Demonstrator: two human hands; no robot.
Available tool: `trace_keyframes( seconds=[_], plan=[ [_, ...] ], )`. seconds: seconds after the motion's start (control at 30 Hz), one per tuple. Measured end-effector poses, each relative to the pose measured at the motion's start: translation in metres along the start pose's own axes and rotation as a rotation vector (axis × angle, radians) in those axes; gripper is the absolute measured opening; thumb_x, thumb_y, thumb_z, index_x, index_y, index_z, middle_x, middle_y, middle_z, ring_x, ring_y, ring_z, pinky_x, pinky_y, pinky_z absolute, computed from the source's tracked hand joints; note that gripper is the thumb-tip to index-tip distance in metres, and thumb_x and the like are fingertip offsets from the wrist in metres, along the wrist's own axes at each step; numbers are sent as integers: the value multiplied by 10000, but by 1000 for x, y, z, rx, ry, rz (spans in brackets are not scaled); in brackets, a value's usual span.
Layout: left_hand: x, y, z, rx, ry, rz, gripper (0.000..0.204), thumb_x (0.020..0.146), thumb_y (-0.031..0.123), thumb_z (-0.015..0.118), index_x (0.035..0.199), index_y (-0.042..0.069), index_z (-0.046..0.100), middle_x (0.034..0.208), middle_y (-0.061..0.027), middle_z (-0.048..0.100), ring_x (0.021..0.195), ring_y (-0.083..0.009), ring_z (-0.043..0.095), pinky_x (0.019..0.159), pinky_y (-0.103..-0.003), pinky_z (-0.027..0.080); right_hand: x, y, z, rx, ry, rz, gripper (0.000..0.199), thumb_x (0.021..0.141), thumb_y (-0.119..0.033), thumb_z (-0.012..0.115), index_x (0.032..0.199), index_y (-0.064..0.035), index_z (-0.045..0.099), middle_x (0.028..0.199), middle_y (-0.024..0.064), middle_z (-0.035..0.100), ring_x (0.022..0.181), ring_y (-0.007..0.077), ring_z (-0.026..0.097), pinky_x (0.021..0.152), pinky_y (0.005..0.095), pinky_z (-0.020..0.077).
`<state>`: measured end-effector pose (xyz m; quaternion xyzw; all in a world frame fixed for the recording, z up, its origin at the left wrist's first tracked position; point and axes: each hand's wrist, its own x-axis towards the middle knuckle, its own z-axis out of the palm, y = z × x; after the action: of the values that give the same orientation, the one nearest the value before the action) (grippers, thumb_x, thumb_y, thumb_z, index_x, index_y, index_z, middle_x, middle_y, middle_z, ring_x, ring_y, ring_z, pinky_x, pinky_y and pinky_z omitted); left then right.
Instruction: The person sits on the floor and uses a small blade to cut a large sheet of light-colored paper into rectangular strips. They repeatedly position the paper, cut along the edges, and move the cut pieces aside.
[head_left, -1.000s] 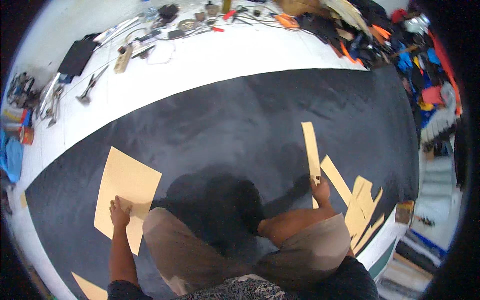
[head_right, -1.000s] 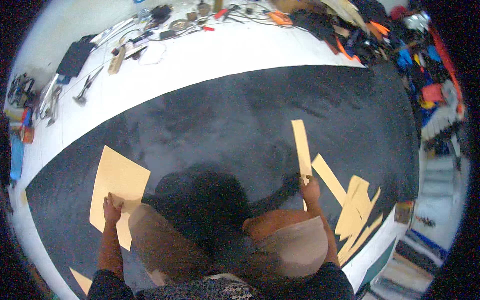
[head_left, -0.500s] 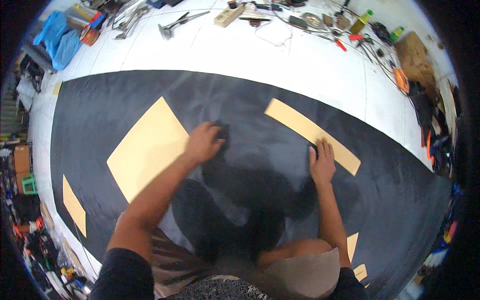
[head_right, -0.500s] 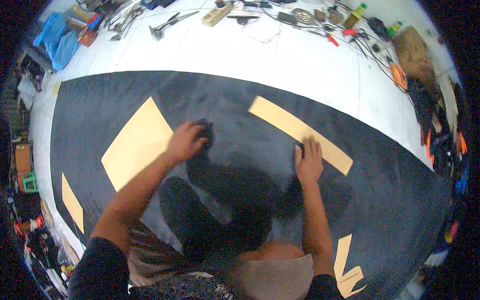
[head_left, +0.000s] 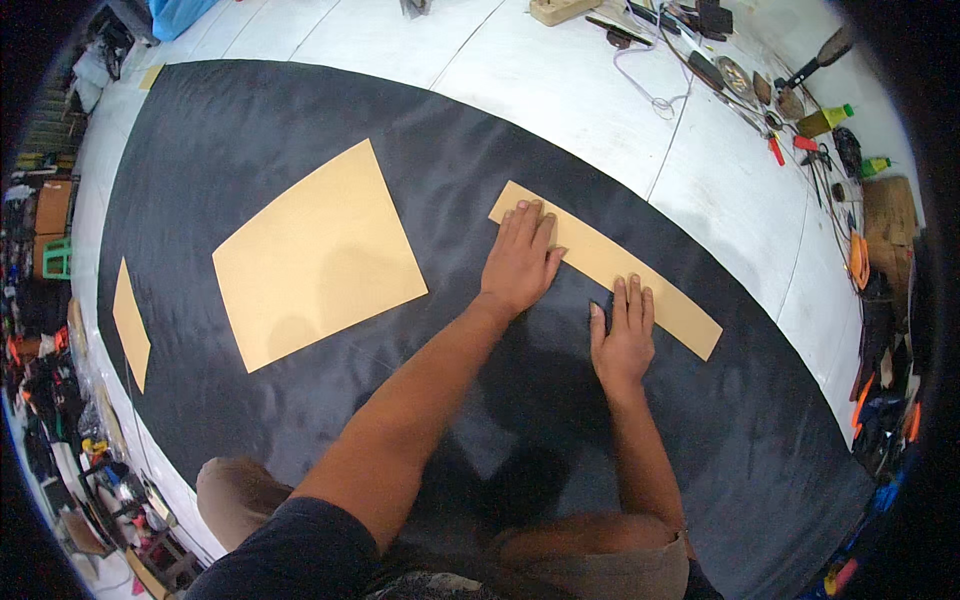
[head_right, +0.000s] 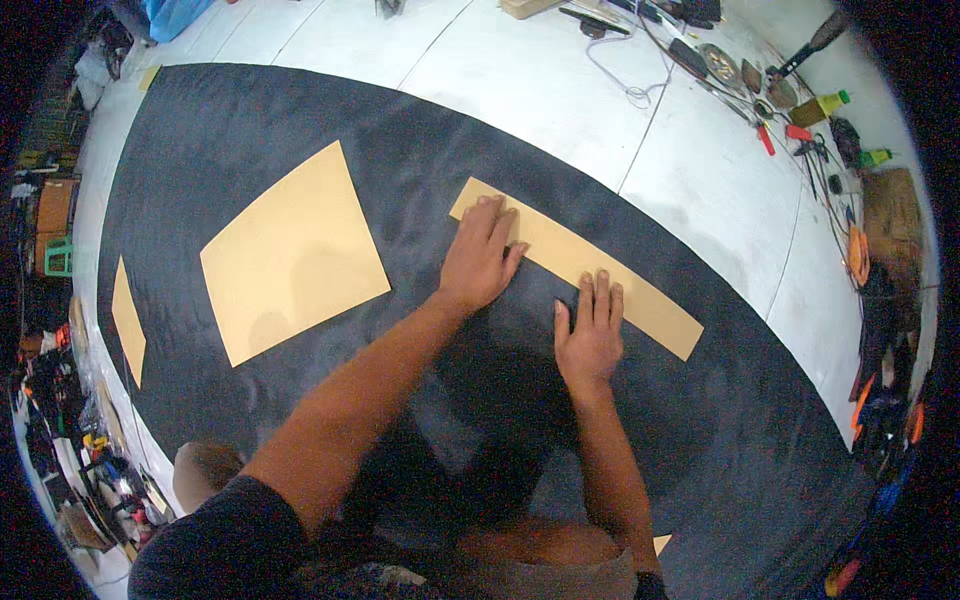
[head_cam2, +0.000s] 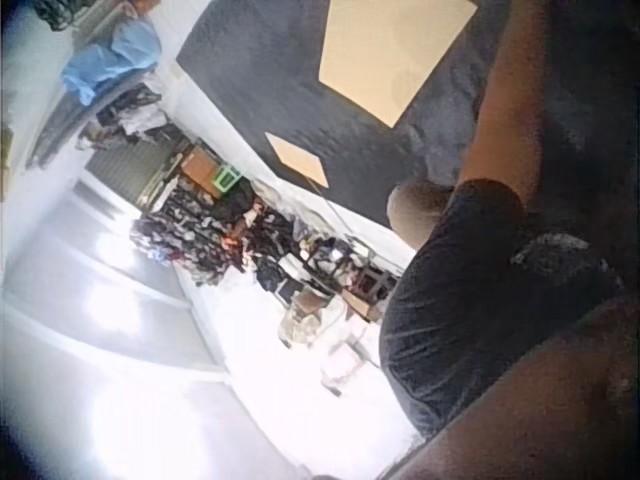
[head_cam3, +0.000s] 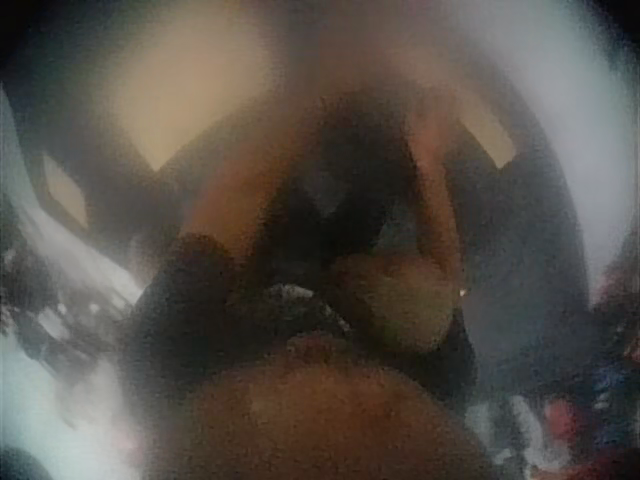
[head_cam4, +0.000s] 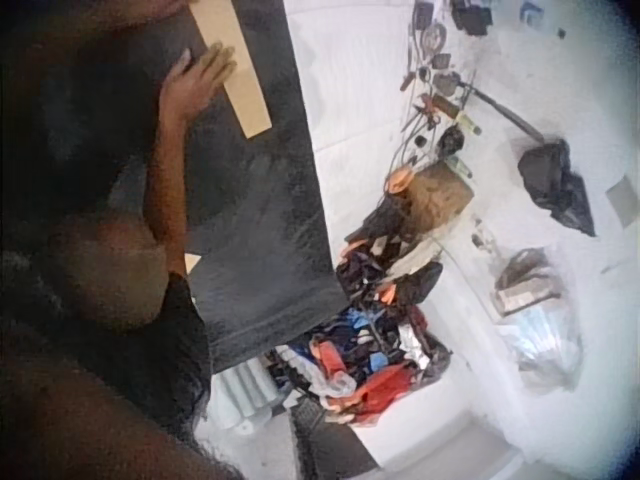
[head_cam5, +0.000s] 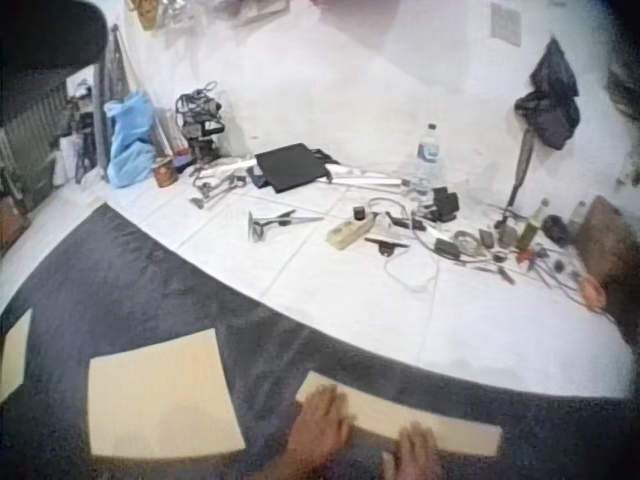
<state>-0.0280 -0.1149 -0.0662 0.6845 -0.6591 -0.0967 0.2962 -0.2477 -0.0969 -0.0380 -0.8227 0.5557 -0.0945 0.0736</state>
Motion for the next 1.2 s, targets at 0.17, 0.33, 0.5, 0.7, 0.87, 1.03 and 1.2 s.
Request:
trace_keyframes(
  seconds=[0.17, 0.33, 0.5, 0.7, 0.87, 1.03, 1.2],
  plan=[
    [-2, -2, 0, 46, 27, -34, 516, 1006, 320, 595, 1390, -16, 518, 1520, -266, 431, 1429, -472, 389, 1195, -578, 291, 3, -6, -4, -10, -36, -11, 584, 986, -335, 628, 1475, -47, 490, 1566, 185, 430, 1435, 455, 389, 1140, 514, 413],
    [1, 1, 0, 39, 0, -72, 522, 1012, 308, 575, 1407, -24, 496, 1527, -275, 417, 1440, -471, 372, 1202, -584, 273, 5, -2, -5, -15, -38, -36, 592, 978, -314, 637, 1476, -36, 482, 1563, 200, 427, 1429, 474, 391, 1140, 518, 414],
    [2, 2, -1, 21, -21, -105, 528, 1010, 293, 567, 1410, -42, 484, 1531, -294, 400, 1445, -474, 363, 1211, -587, 253, 5, -1, -1, -7, -32, -51, 587, 975, -298, 636, 1475, -32, 482, 1561, 205, 427, 1429, 482, 389, 1135, 516, 422],
    [-1, -2, -4, 35, -8, -112, 535, 1008, 288, 568, 1418, -43, 477, 1530, -296, 403, 1447, -474, 360, 1215, -586, 244, 4, -9, -3, -33, -40, -64, 583, 987, -303, 613, 1487, -39, 471, 1577, 189, 413, 1429, 483, 389, 1132, 506, 429],
    [3, 1, -1, 78, -45, -85, 549, 1009, 287, 570, 1440, -37, 465, 1544, -290, 396, 1457, -461, 353, 1222, -580, 230, 1, -4, -5, -7, -70, -19, 602, 974, -329, 640, 1482, -50, 479, 1580, 182, 404, 1445, 441, 381, 1152, 495, 405],
    [-3, -11, 9, 87, 4, -14, 568, 1005, 303, 558, 1448, -39, 462, 1554, -269, 389, 1473, -434, 327, 1229, -565, 214, -27, 19, -31, 75, -45, 139, 635, 924, -362, 715, 1433, -40, 516, 1532, 167, 446, 1413, 409, 420, 1148, 489, 405],
    [1, -9, 3, 199, -28, -27, 576, 1012, 343, 578, 1458, -5, 465, 1568, -254, 381, 1472, -446, 327, 1223, -576, 220, -64, 53, -36, 44, 37, 225, 654, 916, -395, 718, 1424, -31, 524, 1538, 162, 449, 1428, 403, 415, 1078, 467, 481]
  ],
)
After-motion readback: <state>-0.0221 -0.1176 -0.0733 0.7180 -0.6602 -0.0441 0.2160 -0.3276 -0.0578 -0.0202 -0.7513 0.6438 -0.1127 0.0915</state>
